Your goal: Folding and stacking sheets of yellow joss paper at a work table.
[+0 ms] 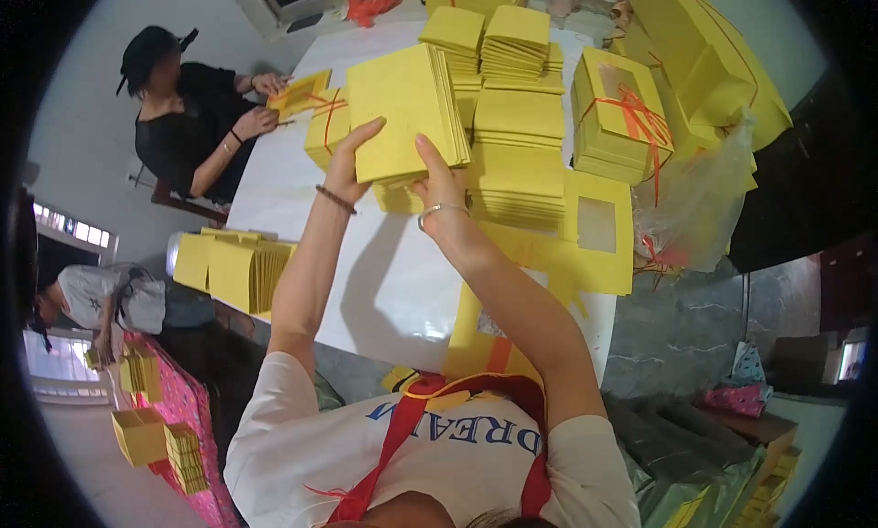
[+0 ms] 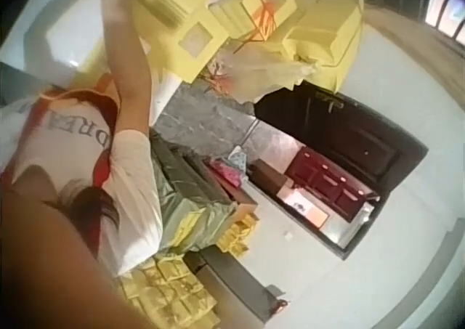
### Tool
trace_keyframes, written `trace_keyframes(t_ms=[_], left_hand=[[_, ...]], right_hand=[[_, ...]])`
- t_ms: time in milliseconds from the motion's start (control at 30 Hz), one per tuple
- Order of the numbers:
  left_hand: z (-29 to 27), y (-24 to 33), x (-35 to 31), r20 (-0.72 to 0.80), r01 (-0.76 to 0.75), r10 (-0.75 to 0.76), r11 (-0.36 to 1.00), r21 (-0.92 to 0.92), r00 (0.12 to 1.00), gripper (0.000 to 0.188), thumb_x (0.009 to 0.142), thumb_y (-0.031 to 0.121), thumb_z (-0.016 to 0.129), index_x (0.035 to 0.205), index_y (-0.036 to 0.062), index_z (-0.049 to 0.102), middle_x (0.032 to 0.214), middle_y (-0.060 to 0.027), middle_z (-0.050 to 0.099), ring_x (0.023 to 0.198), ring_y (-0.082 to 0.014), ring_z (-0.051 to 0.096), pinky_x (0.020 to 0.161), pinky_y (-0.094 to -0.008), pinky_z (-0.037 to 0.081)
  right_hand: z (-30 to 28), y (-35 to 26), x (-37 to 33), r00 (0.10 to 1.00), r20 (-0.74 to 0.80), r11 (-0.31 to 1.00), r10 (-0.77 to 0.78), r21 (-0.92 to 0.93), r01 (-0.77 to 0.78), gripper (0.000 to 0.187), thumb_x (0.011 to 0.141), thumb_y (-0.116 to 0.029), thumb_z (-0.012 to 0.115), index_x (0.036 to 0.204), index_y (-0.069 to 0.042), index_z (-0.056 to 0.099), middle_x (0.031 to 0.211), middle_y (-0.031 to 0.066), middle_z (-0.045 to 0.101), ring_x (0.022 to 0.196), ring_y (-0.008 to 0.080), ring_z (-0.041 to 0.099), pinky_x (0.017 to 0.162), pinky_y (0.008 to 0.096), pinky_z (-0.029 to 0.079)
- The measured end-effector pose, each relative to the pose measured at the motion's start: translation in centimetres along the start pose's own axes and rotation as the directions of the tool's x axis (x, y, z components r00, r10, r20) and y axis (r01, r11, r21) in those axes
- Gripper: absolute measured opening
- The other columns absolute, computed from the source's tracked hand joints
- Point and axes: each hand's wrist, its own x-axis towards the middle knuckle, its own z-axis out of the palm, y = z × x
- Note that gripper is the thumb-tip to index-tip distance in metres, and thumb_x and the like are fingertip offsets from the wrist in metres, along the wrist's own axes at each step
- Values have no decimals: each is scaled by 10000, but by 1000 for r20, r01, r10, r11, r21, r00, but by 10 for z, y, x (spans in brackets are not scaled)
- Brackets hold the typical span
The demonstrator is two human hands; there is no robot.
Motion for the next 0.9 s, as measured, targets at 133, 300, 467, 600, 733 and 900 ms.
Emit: trace_keyframes(t_ms=[133,300,467,600,733,900], left_hand=[[-16,23,71,44,261,-259,964,-46,965,391,795,153,649,1137,11,526,1051,-111,609,948,-233,607,845,-359,495],[-31,31,129,74,238,-237,971,-6,969,316,781,149,652,1058,13,585,1000,-114,636,913,-239,618,809,-366,500],[-22,9,148,-14,335,-335,936,106,942,352,759,183,680,1069,38,596,1013,-108,636,929,-260,606,836,-420,480],[-36,-13,166,26,415,-416,909,42,909,376,775,179,664,1107,24,575,1036,-117,629,939,-263,609,839,-420,486],[-51,-5,182,14,427,-437,885,187,899,388,789,172,658,1127,13,551,1065,-136,611,949,-267,608,830,-412,495],[-45,-9,186,35,402,-424,880,252,905,383,804,196,645,1130,17,551,1054,-125,619,934,-253,618,814,-399,503]], right_hand=[[4,-10,33,992,-58,984,112,-135,-119,1029,714,-376,769,1437,-114,86,1374,111,389,1290,260,353,1042,490,227],[-15,-15,17,990,59,915,126,-393,-93,938,772,-297,721,1437,-94,92,1345,125,415,1237,243,425,1017,480,275],[-52,-17,2,947,152,908,284,-361,-214,658,813,-250,677,1354,-83,341,1245,97,493,1132,203,505,935,393,382],[-65,-23,-5,961,77,880,264,-427,-208,562,831,-238,659,1306,-82,402,1205,81,512,1103,187,515,896,355,409],[-76,-30,-19,966,60,886,251,-415,-205,545,819,-240,660,1287,-84,427,1175,67,525,1061,171,529,876,350,417],[-83,-37,-40,973,40,914,228,-355,-199,533,804,-242,667,1266,-94,447,1134,45,540,1019,154,547,853,334,430]])
